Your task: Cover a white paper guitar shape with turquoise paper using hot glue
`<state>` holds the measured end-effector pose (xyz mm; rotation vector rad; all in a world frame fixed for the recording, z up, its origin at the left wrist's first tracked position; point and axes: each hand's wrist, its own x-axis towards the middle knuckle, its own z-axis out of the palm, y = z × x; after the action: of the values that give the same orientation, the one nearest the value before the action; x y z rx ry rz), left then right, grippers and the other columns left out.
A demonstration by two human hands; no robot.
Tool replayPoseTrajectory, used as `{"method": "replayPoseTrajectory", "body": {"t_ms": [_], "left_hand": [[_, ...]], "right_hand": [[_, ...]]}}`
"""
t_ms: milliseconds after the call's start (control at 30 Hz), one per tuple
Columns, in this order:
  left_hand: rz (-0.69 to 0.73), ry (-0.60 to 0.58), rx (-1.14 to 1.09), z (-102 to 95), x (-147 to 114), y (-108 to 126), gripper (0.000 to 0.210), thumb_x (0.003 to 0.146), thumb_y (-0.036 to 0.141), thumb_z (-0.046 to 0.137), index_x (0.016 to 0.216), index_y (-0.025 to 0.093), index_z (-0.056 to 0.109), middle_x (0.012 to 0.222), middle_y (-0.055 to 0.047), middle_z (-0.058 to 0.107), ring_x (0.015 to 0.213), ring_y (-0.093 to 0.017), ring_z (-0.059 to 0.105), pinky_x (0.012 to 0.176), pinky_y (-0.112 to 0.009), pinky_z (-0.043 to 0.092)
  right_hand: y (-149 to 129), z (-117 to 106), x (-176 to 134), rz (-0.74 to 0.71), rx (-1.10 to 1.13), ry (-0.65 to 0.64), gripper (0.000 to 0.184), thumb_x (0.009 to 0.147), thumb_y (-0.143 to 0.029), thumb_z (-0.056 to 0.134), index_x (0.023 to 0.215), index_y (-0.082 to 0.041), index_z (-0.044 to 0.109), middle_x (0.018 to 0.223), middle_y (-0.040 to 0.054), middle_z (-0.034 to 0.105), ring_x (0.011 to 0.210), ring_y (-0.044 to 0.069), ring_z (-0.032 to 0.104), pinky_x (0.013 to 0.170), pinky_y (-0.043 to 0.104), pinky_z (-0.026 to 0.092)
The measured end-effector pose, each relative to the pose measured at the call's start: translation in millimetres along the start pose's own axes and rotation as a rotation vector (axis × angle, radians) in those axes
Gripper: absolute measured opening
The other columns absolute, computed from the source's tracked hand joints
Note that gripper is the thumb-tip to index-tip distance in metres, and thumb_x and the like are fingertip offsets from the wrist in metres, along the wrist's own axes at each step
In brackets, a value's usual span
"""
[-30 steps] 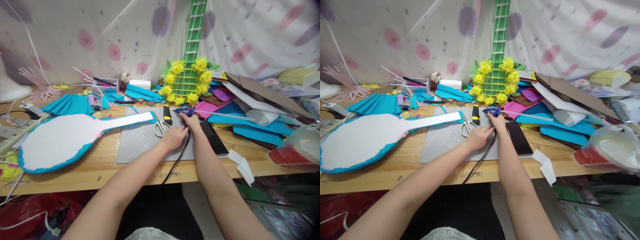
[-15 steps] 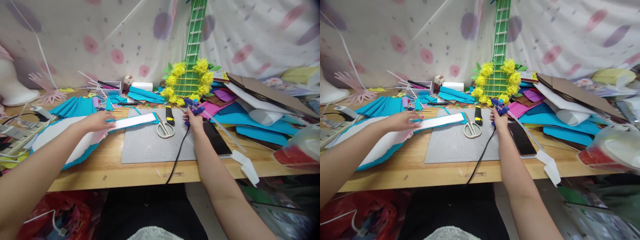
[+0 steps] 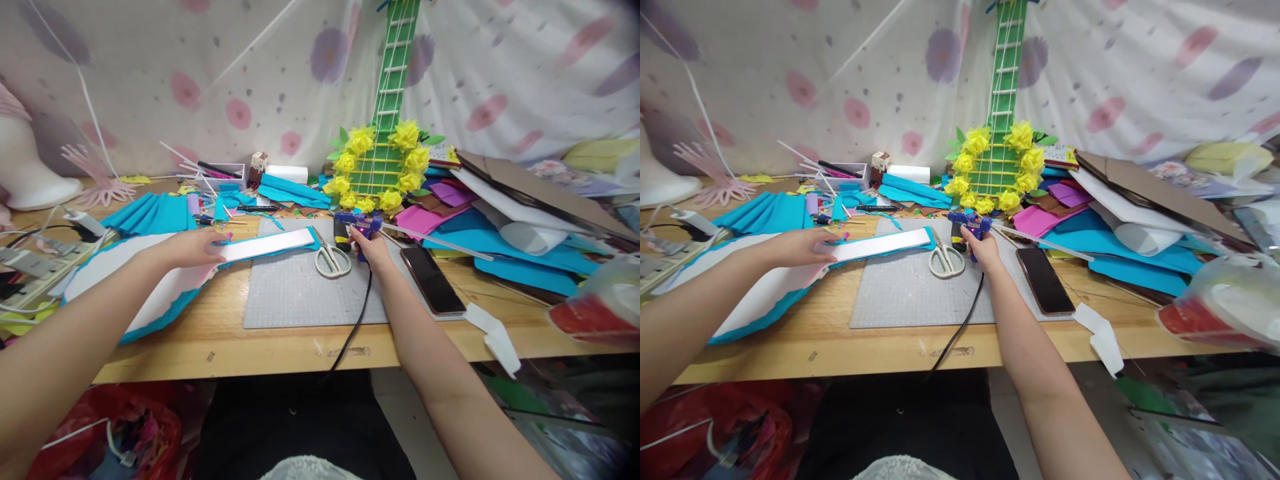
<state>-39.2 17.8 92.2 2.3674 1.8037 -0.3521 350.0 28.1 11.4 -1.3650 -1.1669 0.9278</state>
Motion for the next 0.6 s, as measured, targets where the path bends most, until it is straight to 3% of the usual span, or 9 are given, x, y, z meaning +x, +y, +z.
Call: {"method": "replayPoseTrajectory", "body": {"t_ms": [133,300,433,600], "left_hand": [[0.057,0.008,0.019,5.0,3.1,0.1,0.063,0.075,0.040,0.060,0.132,0.018,0.046,0.136,-0.006,0.050,0.116,-0.018,0.047,0.094,-0.023,0.033],[0.052,0.125,0.156,0.6,6.9,0.3,0.052,0.080,0.042,0.054,0.128,0.021,0.052,0.125,-0.004,0.054,0.102,-0.018,0.052,0.076,-0.022,0.037],[0.015,0.220,0.109,-11.8,15.1,10.0,0.048,0.083,0.046,0.046,0.124,0.023,0.056,0.111,-0.004,0.057,0.095,-0.017,0.054,0.071,-0.022,0.037],[-0.061,0.247,0.084,-6.9,30.0,30.1,0.056,0.081,0.050,0.045,0.132,0.027,0.049,0.119,-0.006,0.056,0.106,-0.025,0.054,0.078,-0.027,0.041]], "right_hand": [[1.0,-0.7,0.3,-0.016,0.000,0.014,0.037,0.064,-0.056,0.069,0.068,-0.021,0.059,0.056,-0.0005,0.061,0.039,0.009,0.043,0.040,0.025,0.037],[1.0,1.6,1.2,-0.009,0.005,0.064,0.036,0.063,-0.056,0.068,0.067,-0.022,0.059,0.063,0.0008,0.064,0.040,0.010,0.043,0.039,0.026,0.035],[1.8,2.3,3.0,-0.037,0.056,0.158,0.037,0.064,-0.057,0.066,0.065,-0.022,0.058,0.056,-0.0012,0.060,0.039,0.009,0.042,0.041,0.026,0.036],[0.0,-0.2,2.8,-0.075,0.136,0.204,0.037,0.065,-0.057,0.066,0.064,-0.021,0.058,0.049,-0.0045,0.052,0.039,0.008,0.040,0.041,0.024,0.035]]}}
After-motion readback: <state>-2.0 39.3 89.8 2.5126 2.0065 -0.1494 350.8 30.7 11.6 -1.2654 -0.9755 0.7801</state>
